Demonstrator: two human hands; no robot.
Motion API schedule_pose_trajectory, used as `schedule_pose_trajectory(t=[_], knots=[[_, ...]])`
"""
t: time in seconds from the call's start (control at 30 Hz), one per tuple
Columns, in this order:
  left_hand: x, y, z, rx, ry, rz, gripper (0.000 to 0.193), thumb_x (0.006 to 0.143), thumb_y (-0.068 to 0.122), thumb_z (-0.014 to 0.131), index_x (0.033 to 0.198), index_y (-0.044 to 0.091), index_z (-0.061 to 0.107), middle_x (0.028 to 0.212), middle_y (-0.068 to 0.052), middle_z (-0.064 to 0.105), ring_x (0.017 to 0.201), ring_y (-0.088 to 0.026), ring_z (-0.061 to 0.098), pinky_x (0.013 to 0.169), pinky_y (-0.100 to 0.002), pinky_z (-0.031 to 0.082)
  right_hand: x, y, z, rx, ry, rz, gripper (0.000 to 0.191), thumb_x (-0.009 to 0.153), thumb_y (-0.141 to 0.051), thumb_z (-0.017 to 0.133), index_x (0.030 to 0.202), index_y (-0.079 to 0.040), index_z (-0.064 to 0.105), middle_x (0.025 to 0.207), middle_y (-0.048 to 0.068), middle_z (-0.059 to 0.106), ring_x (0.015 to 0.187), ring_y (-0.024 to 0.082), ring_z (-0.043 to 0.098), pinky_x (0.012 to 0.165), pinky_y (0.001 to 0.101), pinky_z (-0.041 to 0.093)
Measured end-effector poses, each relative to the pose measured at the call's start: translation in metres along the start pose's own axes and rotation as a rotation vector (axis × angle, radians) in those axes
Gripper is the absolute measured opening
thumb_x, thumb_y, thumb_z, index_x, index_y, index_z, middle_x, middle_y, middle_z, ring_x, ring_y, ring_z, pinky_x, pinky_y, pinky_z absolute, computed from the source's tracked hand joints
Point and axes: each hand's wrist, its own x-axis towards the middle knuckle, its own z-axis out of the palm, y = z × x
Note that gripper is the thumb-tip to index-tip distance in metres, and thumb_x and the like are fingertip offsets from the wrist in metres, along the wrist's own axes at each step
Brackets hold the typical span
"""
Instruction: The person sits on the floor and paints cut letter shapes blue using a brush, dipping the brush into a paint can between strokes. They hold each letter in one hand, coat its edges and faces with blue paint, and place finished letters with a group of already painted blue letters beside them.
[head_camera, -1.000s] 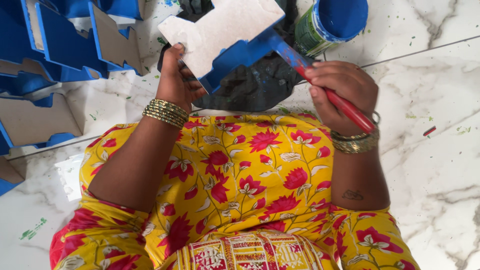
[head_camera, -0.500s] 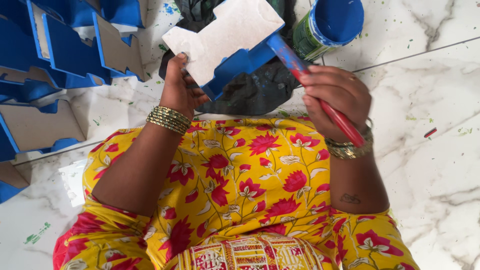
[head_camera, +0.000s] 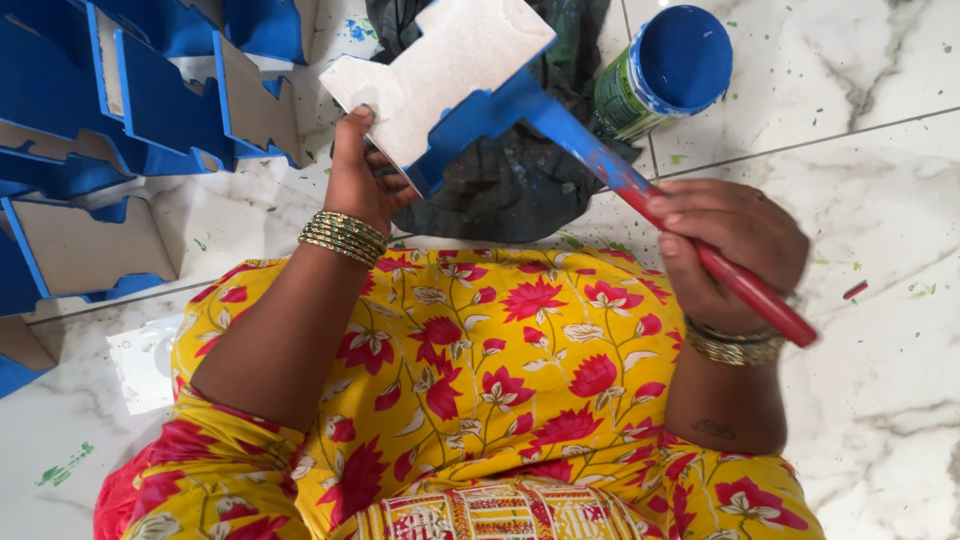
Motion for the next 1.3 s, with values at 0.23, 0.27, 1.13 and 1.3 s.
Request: schedule_pose_trajectory(t=[0.23, 0.27, 1.13, 1.3], knots=[[-0.005, -0.016, 0.006, 0.122, -0.01, -0.032, 0.088, 0.071, 0.068, 0.06, 0.131, 0.004, 0.057, 0.104, -0.011, 0.065, 0.086, -0.025, 0.069, 0.074, -0.041, 0.058, 0.007, 0.016, 0.035, -0.074, -0.115, -0.068, 0.016, 0.089, 0.003, 0.078, 0.1, -0.001, 0.067, 0.11, 0.015, 0.073, 0.111, 0.034, 0.072, 0.102, 0.0426, 0.058], [-0.006, -0.016, 0.005, 0.132, -0.01, -0.028, 0.088, 0.071, 0.068, 0.059, 0.131, 0.005, 0.057, 0.105, -0.011, 0.066, 0.087, -0.024, 0.069, 0.073, -0.041, 0.058, 0.007, 0.016, 0.036, -0.072, -0.122, -0.06, 0.016, 0.089, 0.004, 0.078, 0.1, -0.002, 0.068, 0.11, 0.015, 0.073, 0.111, 0.033, 0.072, 0.101, 0.0419, 0.058], [-0.007, -0.005, 0.009, 0.107, 0.047, -0.003, 0.082, 0.072, 0.065, 0.06, 0.132, 0.008, 0.059, 0.106, -0.012, 0.067, 0.083, -0.023, 0.068, 0.069, -0.039, 0.056, 0.004, 0.006, 0.035, 0.032, -0.154, -0.025, 0.013, 0.089, 0.004, 0.073, 0.099, -0.001, 0.067, 0.105, 0.014, 0.075, 0.105, 0.031, 0.075, 0.094, 0.0387, 0.061], [-0.004, 0.002, 0.004, 0.033, 0.065, 0.039, 0.085, 0.073, 0.066, 0.058, 0.133, 0.006, 0.054, 0.112, -0.016, 0.067, 0.089, -0.026, 0.074, 0.071, -0.041, 0.06, 0.003, -0.012, 0.016, 0.08, -0.155, -0.06, 0.012, 0.086, 0.002, 0.072, 0.095, -0.001, 0.064, 0.1, 0.016, 0.073, 0.101, 0.032, 0.075, 0.093, 0.041, 0.062]])
